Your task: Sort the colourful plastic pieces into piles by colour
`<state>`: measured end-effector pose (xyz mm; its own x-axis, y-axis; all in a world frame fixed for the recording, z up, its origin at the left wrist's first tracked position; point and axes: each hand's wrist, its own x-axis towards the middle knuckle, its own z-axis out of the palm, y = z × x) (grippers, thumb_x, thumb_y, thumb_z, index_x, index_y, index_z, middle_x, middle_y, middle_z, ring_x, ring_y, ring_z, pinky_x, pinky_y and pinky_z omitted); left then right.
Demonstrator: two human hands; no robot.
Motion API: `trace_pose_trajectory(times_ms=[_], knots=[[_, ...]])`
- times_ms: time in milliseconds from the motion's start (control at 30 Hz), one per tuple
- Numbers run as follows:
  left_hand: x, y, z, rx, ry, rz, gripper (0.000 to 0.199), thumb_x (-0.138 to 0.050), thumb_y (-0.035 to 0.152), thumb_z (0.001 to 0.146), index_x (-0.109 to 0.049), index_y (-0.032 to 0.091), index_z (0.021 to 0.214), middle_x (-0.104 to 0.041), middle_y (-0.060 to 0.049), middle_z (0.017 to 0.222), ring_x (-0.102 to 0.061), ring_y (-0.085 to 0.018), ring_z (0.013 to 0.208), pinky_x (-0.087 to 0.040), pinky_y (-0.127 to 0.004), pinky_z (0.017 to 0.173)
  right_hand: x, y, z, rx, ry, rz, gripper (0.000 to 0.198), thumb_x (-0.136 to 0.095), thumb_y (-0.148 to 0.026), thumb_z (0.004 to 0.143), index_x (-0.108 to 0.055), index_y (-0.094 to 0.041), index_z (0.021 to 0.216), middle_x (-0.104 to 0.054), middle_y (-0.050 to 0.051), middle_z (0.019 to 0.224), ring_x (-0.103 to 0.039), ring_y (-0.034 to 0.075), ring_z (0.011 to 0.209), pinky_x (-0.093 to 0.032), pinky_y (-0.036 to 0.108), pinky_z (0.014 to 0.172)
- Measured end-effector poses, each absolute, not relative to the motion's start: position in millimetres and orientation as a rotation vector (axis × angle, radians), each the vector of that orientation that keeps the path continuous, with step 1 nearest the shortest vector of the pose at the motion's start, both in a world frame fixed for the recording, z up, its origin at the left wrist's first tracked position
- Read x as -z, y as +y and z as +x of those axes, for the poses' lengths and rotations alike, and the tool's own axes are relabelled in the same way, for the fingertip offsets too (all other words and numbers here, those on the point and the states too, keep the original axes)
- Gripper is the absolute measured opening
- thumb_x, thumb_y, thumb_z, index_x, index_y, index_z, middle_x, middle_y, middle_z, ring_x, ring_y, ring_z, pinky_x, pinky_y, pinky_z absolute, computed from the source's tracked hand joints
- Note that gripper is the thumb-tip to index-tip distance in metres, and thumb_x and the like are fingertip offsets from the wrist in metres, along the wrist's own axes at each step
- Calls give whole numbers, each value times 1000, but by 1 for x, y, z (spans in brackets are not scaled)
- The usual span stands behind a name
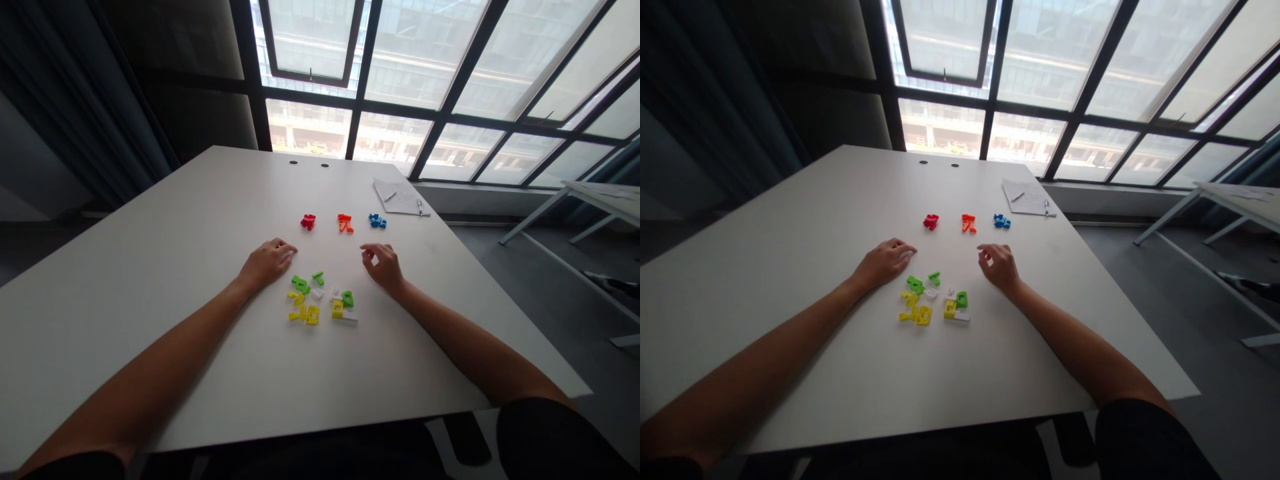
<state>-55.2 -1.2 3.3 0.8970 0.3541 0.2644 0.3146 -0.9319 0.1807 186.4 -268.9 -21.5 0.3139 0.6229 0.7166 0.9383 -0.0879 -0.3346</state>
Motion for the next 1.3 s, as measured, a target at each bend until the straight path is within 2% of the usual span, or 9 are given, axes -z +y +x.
trace_pose_trajectory(times_ms=[133, 333, 633, 1033, 1200, 1300], knots=[[-3, -1, -56, -446, 516, 2928, 35, -51, 34, 99, -75, 30, 124, -67, -6, 123, -65, -25, 109, -55, -33, 90, 14, -296, 124, 347, -1672, -1617, 11, -63, -19, 96, -68, -22, 106, -74, 4, 89, -68, 21, 81, -49, 40, 87], [-4, 0, -56, -432, 511, 2932, 36, -50, 34, 100, -74, 30, 125, -67, -6, 123, -65, -25, 108, -55, -33, 89, 2, -309, 117, 94, -1831, -1561, 20, -62, -13, 93, -66, -23, 109, -73, 9, 113, -66, 24, 102, -51, 45, 95], [-5, 0, -56, -432, 515, 2924, 36, -50, 35, 99, -75, 30, 125, -67, -6, 123, -66, -24, 108, -56, -32, 88, -8, -306, 123, -171, -1834, -1539, 17, -70, -24, 94, -72, -30, 110, -75, 8, 116, -68, 27, 111, -54, 50, 101], [-2, 3, -55, -423, 503, 2922, 36, -50, 36, 100, -74, 31, 126, -67, -6, 125, -66, -24, 111, -55, -32, 91, 13, -301, 149, 68, -1614, -1776, 10, -68, -25, 96, -75, -25, 104, -78, 8, 111, -70, 27, 108, -52, 48, 101], [-4, 2, -56, -425, 502, 2927, 37, -50, 36, 100, -74, 30, 126, -67, -6, 124, -66, -25, 110, -55, -32, 91, 15, -302, 151, 98, -1609, -1892, 36, -78, -28, 88, -69, -26, 123, -76, 10, 120, -67, 31, 116, -49, 52, 104], [-4, 2, -56, -419, 507, 2922, 37, -50, 36, 100, -74, 30, 126, -67, -6, 125, -66, -25, 110, -56, -32, 90, 17, -300, 151, 109, -1579, -1924, 39, -76, -26, 89, -67, -25, 127, -77, 10, 116, -68, 31, 112, -50, 51, 101]])
